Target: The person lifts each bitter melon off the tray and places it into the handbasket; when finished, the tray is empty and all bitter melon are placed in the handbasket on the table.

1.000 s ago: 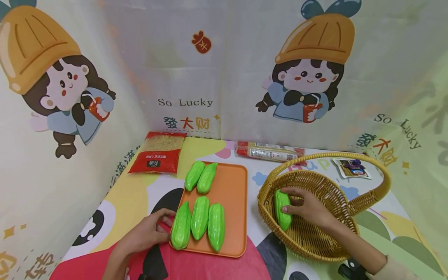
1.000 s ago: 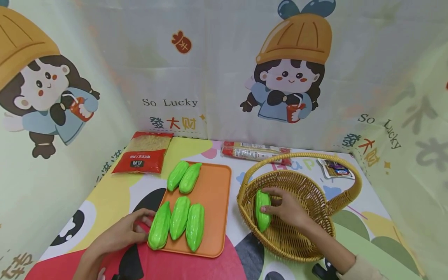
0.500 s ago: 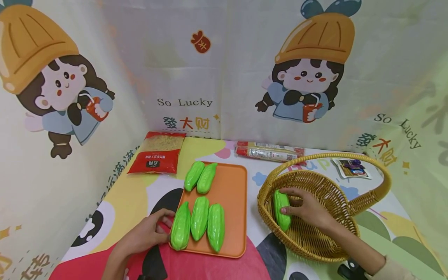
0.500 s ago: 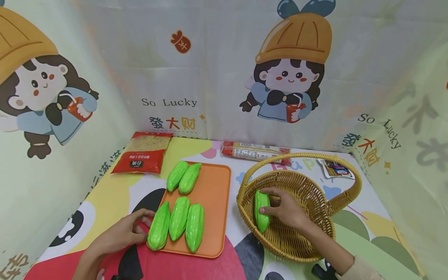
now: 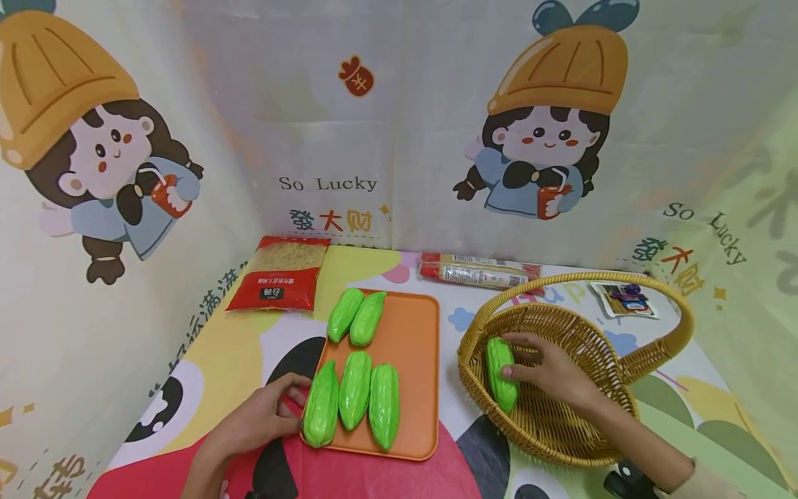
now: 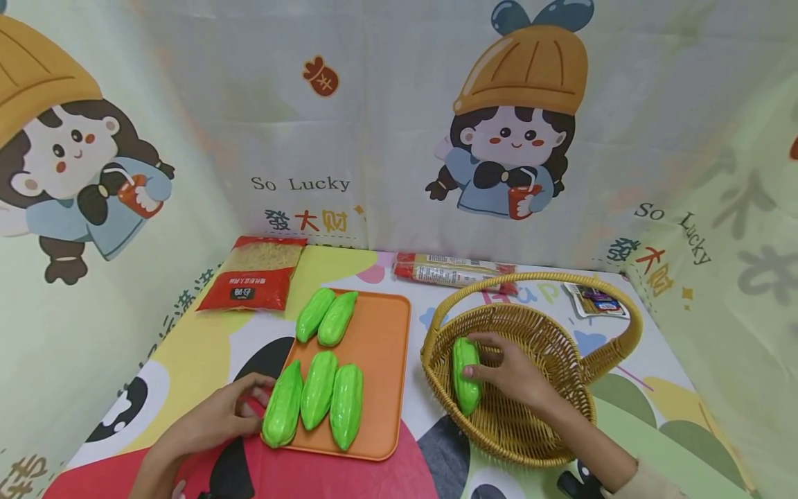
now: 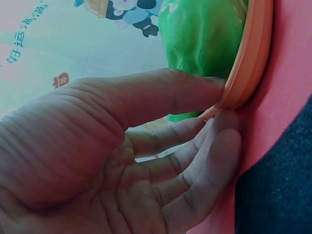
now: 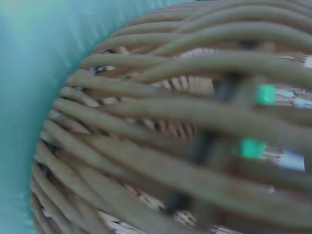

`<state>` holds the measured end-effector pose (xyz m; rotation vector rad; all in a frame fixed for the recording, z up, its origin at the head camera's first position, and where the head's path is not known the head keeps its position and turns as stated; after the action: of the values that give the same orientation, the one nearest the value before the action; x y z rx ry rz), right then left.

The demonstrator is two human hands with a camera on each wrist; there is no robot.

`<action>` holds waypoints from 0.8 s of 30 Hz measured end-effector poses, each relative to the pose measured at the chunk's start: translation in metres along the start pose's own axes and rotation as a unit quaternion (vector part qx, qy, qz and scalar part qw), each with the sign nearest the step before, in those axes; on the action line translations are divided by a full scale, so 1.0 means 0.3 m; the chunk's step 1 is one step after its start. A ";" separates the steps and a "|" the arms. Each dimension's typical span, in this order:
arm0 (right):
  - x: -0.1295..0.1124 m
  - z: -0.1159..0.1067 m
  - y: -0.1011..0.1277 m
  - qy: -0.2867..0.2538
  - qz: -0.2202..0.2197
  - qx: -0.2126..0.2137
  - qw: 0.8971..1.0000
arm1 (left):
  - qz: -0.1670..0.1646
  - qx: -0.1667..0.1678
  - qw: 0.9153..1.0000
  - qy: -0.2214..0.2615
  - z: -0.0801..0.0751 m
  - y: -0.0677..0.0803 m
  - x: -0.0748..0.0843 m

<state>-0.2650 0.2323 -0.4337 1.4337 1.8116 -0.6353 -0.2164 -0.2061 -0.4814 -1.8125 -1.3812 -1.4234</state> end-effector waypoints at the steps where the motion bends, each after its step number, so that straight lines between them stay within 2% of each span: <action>1: -0.010 -0.009 0.006 0.008 0.001 0.005 1.000 | -0.001 0.000 1.000 0.001 0.000 0.000 -0.001; 5: -0.089 -0.036 0.051 0.029 -0.019 0.029 0.999 | 0.000 0.000 1.000 0.001 -0.001 -0.001 -0.004; 7: -0.151 -0.036 0.084 0.022 -0.036 0.036 0.998 | 0.001 -0.001 1.000 0.000 -0.001 -0.002 -0.004; 12: -0.305 0.010 0.166 -0.049 -0.072 0.033 0.996 | 0.006 -0.004 1.000 -0.001 0.000 -0.001 0.001; 15: -0.370 0.075 0.187 -0.105 -0.087 0.013 0.991 | 0.010 -0.004 1.000 -0.006 -0.002 0.001 0.009; 18: -0.409 0.166 0.177 -0.136 -0.089 -0.014 0.987 | 0.008 -0.001 1.000 -0.009 -0.007 0.005 0.013; 24: -0.417 0.354 0.109 -0.173 -0.087 -0.063 0.979 | 0.010 -0.004 1.000 -0.013 -0.002 0.006 0.012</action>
<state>-0.1941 0.0850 -0.3983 1.0161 1.6757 -0.7905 -0.2151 -0.2058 -0.4776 -1.8501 -1.3674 -1.4014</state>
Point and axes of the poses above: each hand's wrist, its own y-axis away from the middle knuckle, its own z-axis out of the palm, x = y × z, the point moved 9 cm from there along -y, towards the middle knuckle, and after that the axes turned 3 degrees about y, right-handed, at the moved point
